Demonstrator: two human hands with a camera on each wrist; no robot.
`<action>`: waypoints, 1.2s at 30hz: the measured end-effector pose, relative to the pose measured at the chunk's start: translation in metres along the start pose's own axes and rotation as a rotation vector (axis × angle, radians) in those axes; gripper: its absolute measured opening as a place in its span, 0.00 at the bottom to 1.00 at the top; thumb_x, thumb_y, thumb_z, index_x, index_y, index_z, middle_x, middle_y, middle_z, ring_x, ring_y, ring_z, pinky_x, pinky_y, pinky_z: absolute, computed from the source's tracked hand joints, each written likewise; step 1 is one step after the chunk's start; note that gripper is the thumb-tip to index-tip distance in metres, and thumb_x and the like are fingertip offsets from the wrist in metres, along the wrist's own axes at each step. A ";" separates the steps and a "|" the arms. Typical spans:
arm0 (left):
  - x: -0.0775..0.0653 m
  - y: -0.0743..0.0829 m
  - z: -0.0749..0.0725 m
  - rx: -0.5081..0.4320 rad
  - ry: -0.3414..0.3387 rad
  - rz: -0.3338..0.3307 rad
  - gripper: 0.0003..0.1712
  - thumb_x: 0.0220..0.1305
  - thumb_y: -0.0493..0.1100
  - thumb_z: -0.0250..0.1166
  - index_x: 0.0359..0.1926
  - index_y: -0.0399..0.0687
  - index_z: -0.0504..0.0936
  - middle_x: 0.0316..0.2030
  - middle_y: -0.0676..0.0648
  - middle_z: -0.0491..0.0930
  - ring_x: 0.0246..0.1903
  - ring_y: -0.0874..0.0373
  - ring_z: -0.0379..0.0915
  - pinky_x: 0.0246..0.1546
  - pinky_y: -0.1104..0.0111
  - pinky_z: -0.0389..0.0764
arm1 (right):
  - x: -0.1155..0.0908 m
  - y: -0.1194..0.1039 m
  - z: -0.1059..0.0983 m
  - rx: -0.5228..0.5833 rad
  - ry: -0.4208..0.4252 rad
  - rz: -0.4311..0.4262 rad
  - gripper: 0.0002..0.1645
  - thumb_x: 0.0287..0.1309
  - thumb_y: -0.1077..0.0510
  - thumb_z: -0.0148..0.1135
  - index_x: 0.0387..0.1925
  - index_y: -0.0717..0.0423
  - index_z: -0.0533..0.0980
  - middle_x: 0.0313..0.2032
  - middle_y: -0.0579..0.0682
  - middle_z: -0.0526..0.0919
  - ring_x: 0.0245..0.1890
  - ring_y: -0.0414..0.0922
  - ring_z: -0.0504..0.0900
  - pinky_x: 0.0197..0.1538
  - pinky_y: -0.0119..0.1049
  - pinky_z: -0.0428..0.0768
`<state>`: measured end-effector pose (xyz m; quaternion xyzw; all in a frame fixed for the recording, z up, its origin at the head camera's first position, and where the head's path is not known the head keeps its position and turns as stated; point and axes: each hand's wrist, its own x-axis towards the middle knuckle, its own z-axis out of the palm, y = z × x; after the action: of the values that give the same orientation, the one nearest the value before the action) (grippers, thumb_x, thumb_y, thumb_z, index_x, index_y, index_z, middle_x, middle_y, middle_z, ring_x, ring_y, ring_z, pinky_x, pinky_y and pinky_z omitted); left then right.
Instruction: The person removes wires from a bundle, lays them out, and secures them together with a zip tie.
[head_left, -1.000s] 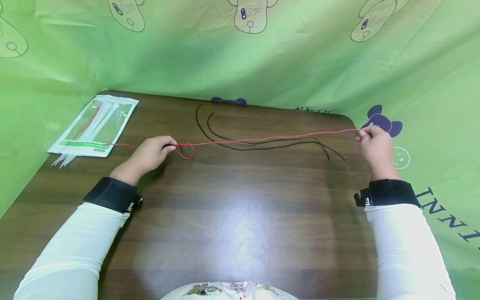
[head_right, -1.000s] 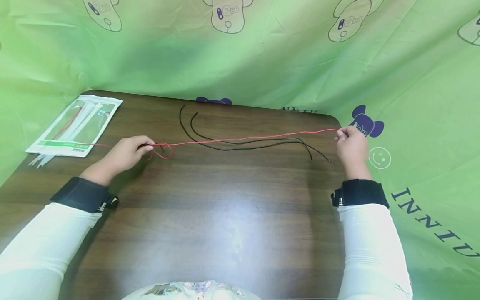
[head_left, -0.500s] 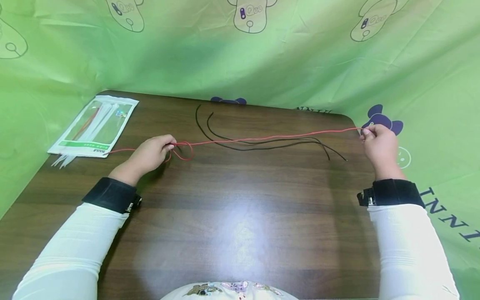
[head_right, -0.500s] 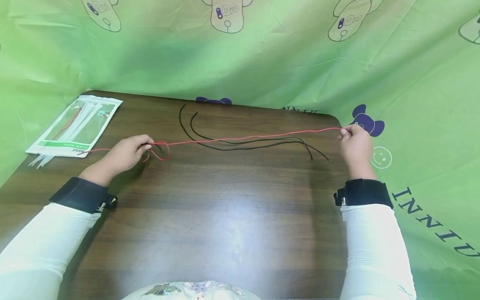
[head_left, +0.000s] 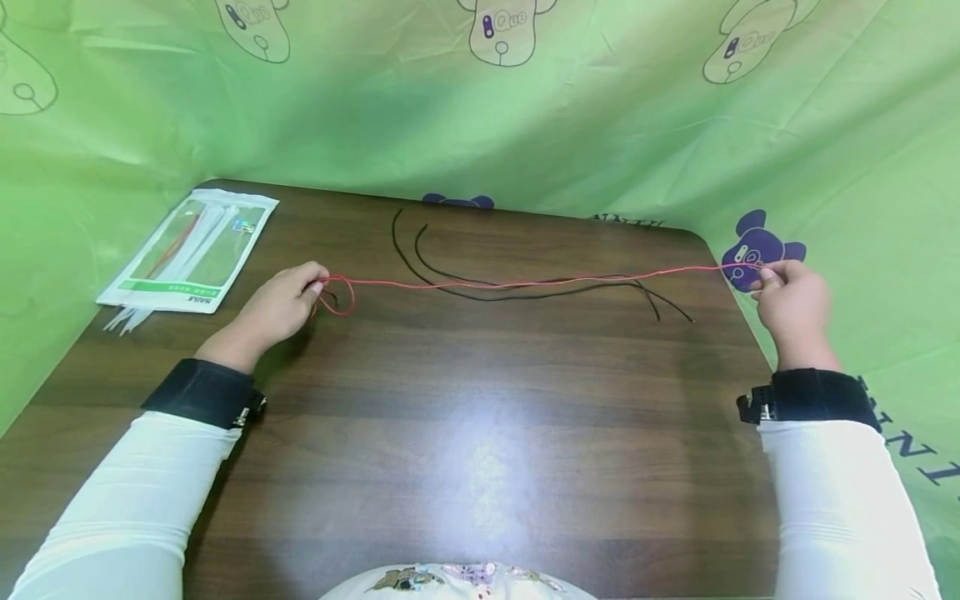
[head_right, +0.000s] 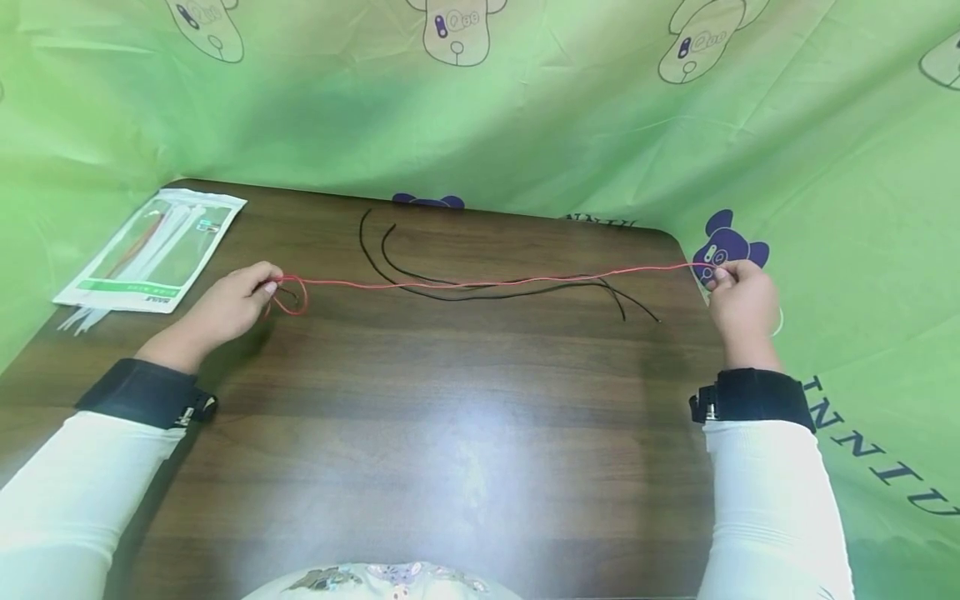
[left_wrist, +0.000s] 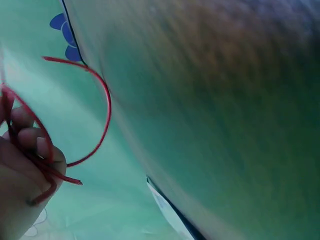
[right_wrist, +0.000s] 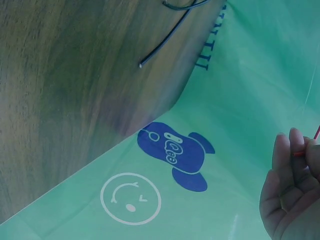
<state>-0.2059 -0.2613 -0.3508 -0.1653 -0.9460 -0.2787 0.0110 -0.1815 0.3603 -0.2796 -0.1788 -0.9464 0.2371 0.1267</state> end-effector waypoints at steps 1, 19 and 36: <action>0.000 0.001 0.000 0.006 -0.002 -0.001 0.10 0.73 0.37 0.48 0.47 0.38 0.73 0.38 0.36 0.77 0.40 0.41 0.70 0.41 0.49 0.69 | 0.000 0.001 0.000 -0.004 -0.001 -0.001 0.23 0.74 0.58 0.39 0.54 0.75 0.68 0.41 0.68 0.79 0.17 0.16 0.61 0.24 0.17 0.66; 0.004 0.000 0.005 -0.126 0.077 0.069 0.12 0.68 0.38 0.59 0.45 0.34 0.83 0.28 0.42 0.76 0.33 0.50 0.68 0.36 0.59 0.67 | 0.001 0.010 -0.005 0.004 -0.032 0.039 0.22 0.74 0.57 0.38 0.53 0.72 0.69 0.29 0.48 0.79 0.18 0.19 0.64 0.23 0.20 0.69; 0.000 -0.011 -0.002 -0.172 -0.033 -0.069 0.15 0.72 0.46 0.56 0.36 0.38 0.78 0.26 0.46 0.71 0.29 0.52 0.64 0.31 0.62 0.65 | 0.004 0.018 -0.016 0.045 -0.029 0.106 0.25 0.74 0.57 0.36 0.57 0.75 0.66 0.14 0.18 0.61 0.19 0.19 0.62 0.24 0.20 0.68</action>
<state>-0.2093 -0.2711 -0.3545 -0.1378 -0.9237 -0.3563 -0.0284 -0.1749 0.3838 -0.2740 -0.2224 -0.9318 0.2673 0.1040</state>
